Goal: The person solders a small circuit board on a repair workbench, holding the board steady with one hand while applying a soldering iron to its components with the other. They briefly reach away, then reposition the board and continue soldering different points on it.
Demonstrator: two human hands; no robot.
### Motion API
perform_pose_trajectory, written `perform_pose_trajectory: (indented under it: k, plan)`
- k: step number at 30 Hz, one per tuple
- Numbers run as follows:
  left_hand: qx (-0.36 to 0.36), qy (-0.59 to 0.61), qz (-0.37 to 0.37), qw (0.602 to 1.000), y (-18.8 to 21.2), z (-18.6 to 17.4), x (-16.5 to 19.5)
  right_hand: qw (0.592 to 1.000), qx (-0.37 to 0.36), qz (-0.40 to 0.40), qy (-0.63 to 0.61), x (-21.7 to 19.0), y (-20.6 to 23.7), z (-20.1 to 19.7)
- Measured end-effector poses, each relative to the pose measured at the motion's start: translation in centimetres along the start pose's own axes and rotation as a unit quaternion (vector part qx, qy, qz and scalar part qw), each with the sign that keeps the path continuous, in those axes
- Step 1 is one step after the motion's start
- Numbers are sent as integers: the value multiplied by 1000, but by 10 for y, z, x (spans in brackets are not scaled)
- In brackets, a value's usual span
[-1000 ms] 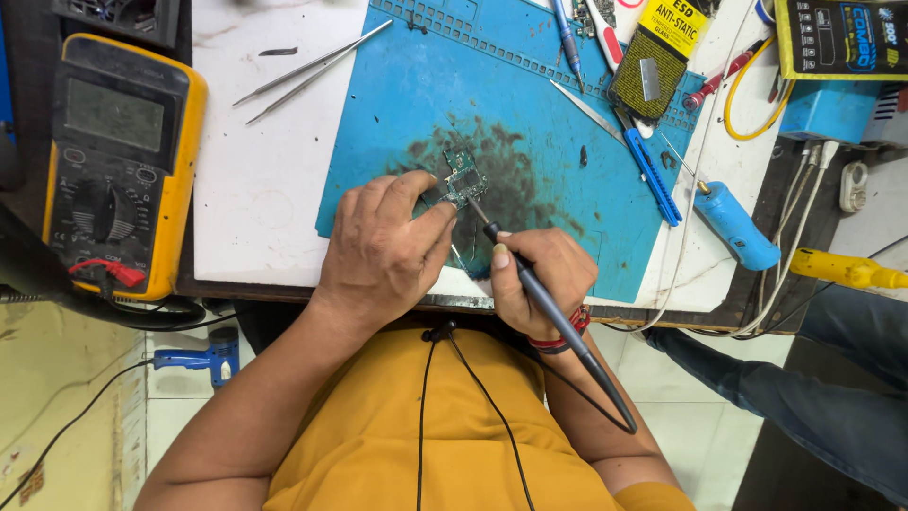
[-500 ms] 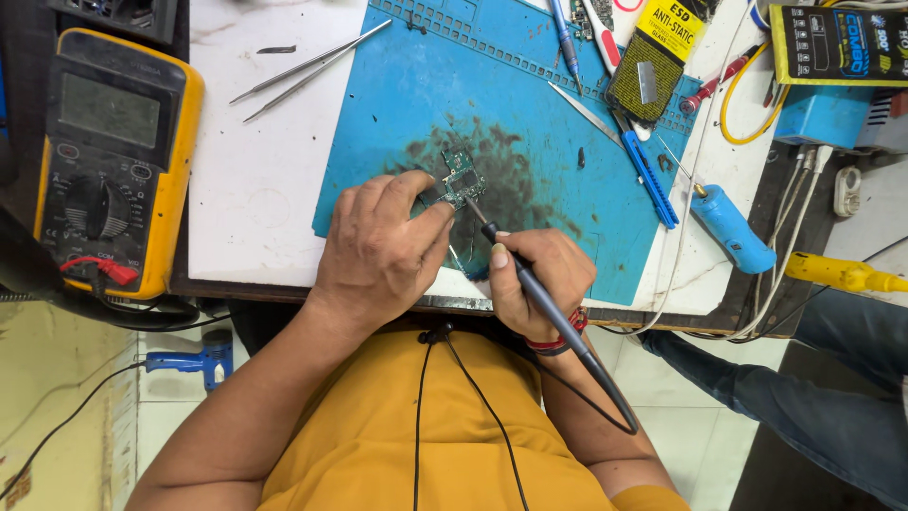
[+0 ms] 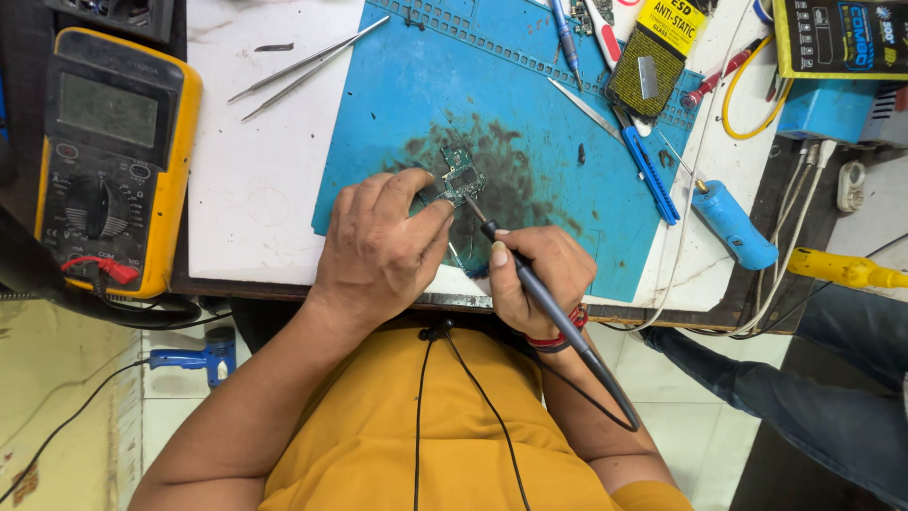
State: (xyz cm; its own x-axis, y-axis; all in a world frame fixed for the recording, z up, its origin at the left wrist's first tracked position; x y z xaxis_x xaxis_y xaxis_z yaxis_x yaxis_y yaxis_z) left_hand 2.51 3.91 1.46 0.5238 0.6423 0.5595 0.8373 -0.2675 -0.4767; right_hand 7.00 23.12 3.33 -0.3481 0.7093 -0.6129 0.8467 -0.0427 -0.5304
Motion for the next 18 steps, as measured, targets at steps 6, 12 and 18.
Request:
perform_pose_trajectory:
  k: [6, 12, 18]
  plan:
    - [2, 1, -2, 1000, -1, 0, 0, 1000, 5, 1, -5, 0, 1, 1]
    - [1, -1, 0, 1000, -1, -1, 0, 1000, 2, -5, 2, 1, 1, 1]
    - [-1, 1, -1, 1000, -1, -1, 0, 1000, 4, 0, -4, 1, 1, 1]
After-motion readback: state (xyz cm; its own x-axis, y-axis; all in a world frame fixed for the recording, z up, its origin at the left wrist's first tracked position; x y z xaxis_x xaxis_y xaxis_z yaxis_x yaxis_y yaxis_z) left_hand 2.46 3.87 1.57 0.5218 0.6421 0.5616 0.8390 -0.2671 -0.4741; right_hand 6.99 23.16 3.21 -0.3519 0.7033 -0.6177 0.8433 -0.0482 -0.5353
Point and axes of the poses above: each hand's wrist, its own y-axis away from the middle knuckle, its own z-axis out of the palm, x = y × z, the point moved 1 cm from there along -y, towards the middle knuckle, and after that the axes turned 11 degrees about x, right-handed, at the moved point
